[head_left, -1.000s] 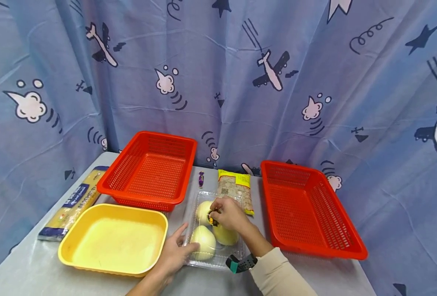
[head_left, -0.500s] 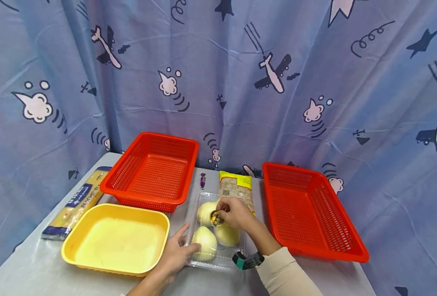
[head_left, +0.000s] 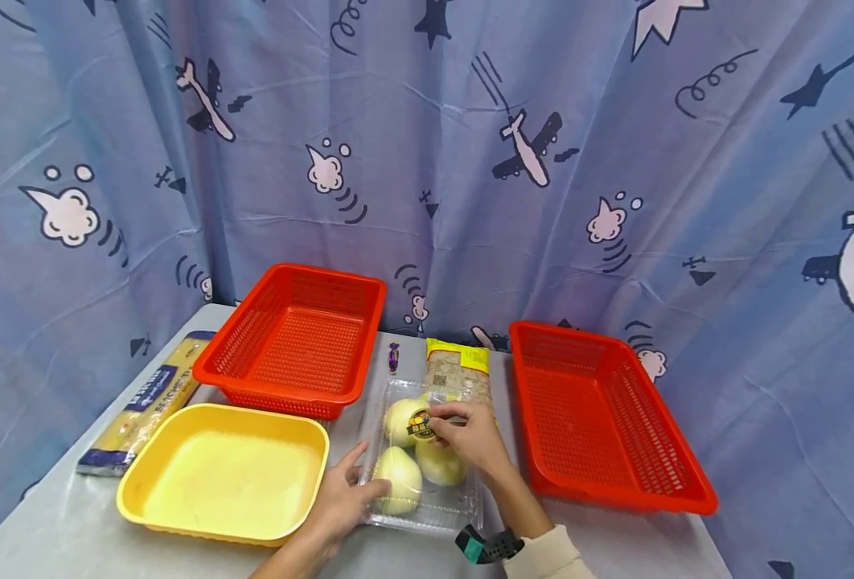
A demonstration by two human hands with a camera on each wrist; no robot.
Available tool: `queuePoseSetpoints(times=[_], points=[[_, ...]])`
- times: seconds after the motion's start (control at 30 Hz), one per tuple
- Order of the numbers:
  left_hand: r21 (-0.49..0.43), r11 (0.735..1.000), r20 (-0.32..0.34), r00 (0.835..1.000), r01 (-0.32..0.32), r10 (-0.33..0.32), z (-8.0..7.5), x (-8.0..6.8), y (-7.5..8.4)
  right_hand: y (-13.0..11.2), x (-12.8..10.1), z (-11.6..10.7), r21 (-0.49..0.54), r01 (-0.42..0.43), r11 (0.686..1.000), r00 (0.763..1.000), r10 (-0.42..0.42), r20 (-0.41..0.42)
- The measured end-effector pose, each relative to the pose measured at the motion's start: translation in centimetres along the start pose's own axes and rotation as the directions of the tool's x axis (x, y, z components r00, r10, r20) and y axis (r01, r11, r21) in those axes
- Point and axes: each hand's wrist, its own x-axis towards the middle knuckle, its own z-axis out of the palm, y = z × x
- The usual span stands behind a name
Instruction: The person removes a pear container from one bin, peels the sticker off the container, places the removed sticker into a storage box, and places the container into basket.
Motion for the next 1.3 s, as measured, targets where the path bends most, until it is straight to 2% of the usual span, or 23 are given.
queuePoseSetpoints(times=[0.3,0.43,0.6,0.87,1.07,1.3], points=[[0.031,0.999,-0.026,1.0,0.012,-0.011,0.3,-0.2,0.5,-0.3,-1.9,0.3,0.191,-0.025,0.981,0.996,0.04,-0.079],[0.06,0.998,-0.033,0.999,0.014,-0.012,0.6,-0.2,1.0,-0.7,-2.3,0.5,0.212,-0.018,0.977,0.994,0.041,-0.103],[0.104,0.994,-0.046,0.999,0.021,-0.016,0.7,-0.8,1.7,-0.8,-2.6,0.8,0.214,-0.022,0.977,0.996,0.039,-0.075],[0.235,0.97,-0.068,0.994,-0.064,0.082,0.1,-2.6,3.8,-0.3,-2.7,1.0,0.224,-0.044,0.974,0.996,0.06,-0.066],[0.222,0.968,-0.067,0.989,-0.114,0.132,-0.9,-3.6,5.8,-0.4,-2.4,1.2,0.237,-0.042,0.971,0.996,0.059,-0.066],[0.232,0.957,-0.066,0.979,-0.172,0.192,-2.9,-4.8,7.6,-0.3,-2.6,1.2,0.222,-0.043,0.974,0.995,0.062,-0.077]])
